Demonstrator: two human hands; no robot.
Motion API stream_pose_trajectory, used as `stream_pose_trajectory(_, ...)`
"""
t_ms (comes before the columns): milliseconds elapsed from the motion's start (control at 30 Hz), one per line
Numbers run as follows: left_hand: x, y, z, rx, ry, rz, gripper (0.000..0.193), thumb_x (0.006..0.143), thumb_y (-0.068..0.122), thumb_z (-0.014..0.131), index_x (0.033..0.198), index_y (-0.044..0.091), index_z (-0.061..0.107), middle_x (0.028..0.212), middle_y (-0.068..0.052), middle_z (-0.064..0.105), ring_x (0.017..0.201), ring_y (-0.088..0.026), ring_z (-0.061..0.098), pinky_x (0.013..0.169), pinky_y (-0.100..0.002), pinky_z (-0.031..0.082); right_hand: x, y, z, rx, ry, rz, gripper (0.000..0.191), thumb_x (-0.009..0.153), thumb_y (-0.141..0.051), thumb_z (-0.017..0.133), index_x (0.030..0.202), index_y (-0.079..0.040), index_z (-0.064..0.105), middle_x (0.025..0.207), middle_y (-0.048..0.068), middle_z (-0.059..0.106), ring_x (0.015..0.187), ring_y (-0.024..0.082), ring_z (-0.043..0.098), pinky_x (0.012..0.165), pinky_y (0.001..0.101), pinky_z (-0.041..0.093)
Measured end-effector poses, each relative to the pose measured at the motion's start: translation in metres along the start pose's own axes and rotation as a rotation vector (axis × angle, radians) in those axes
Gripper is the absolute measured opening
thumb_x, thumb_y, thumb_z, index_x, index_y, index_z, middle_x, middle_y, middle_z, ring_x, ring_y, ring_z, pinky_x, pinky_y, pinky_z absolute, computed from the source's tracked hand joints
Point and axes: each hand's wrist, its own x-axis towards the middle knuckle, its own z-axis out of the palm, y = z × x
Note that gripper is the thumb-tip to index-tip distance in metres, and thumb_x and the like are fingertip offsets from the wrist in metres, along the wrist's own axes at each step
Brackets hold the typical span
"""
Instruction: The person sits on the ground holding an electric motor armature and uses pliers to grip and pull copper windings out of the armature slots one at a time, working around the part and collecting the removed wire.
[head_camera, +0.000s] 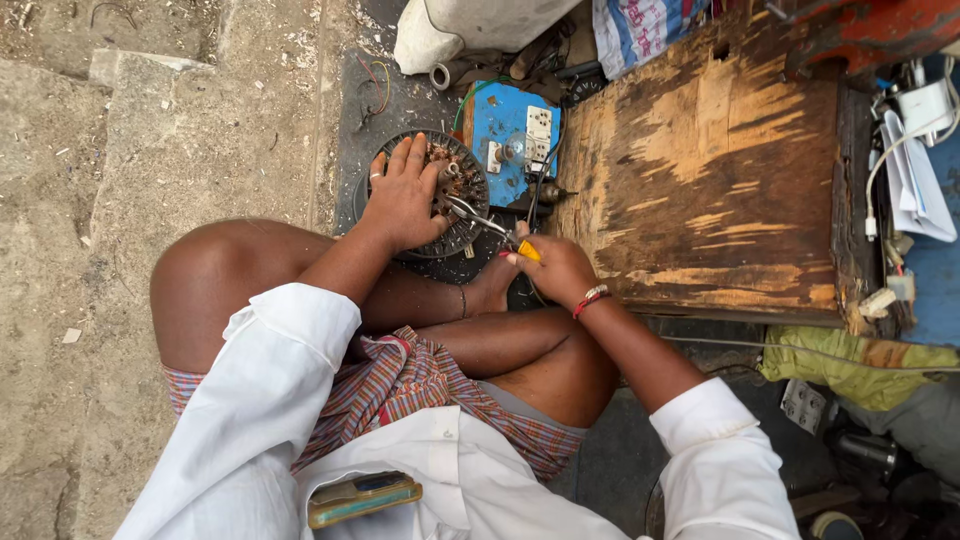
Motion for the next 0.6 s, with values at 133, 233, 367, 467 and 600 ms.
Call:
stream_pose_trajectory(133,-0.003,0.001,-0.003,-0.028,0.026,0.033,0.093,0.073,0.050,0.080,0.152,0.018,0.044,0.164,-0.029,0.021,0.151,-0.046,0.018,0.116,-0.068,0.016,-0.005,-0.006,0.006,-0.014,-0.057,0.119,0.037,0.090,-0.045,0.075,0.093,-0.007,0.073,0.078,0.020,0.068,0.073,0.041,0.067,0.066,0.0494,0.053)
stream_pose_trajectory(233,-0.004,0.004,-0.009,-0.010,-0.021,0.022,0.107,0.061,0.053,0.088,0.149,0.017,0.041,0.162,-0.028,0.021,0.150,-0.045,0.018,0.115,-0.067,0.016,-0.003,-0.011,0.000,-0.036,-0.126,0.201,0.043,0.091,-0.050,0.073,0.093,-0.007,0.072,0.079,0.021,0.069,0.076,0.043,0.067,0.068,0.0510,0.053)
stream_pose_trajectory(367,-0.008,0.009,-0.016,0.003,0.053,0.024,0.107,0.061,0.049,0.092,0.149,0.017,0.042,0.162,-0.027,0.025,0.151,-0.044,0.021,0.116,-0.067,0.019,0.018,-0.013,-0.022,-0.257,-0.213,0.086,0.046,0.089,-0.052,0.069,0.106,-0.010,0.072,0.081,0.022,0.070,0.077,0.044,0.068,0.068,0.0540,0.053)
stream_pose_trajectory(467,-0.011,0.011,-0.018,-0.016,0.059,0.026,0.106,0.061,0.047,0.092,0.149,0.016,0.042,0.161,-0.027,0.026,0.150,-0.045,0.022,0.115,-0.068,0.019,0.031,-0.023,-0.041,-0.399,-0.361,0.084,0.047,0.092,-0.053,0.066,0.101,-0.007,0.070,0.085,0.021,0.072,0.080,0.042,0.069,0.071,0.0538,0.054)
stream_pose_trajectory(600,-0.008,0.010,-0.020,-0.014,0.086,0.007,0.104,0.061,0.047,0.093,0.146,0.012,0.044,0.161,-0.028,0.026,0.150,-0.044,0.022,0.114,-0.070,0.019,0.053,-0.050,-0.070,-0.507,-0.429,0.101,0.043,0.091,-0.050,0.068,0.100,-0.008,0.072,0.087,0.020,0.073,0.083,0.042,0.070,0.072,0.0541,0.055)
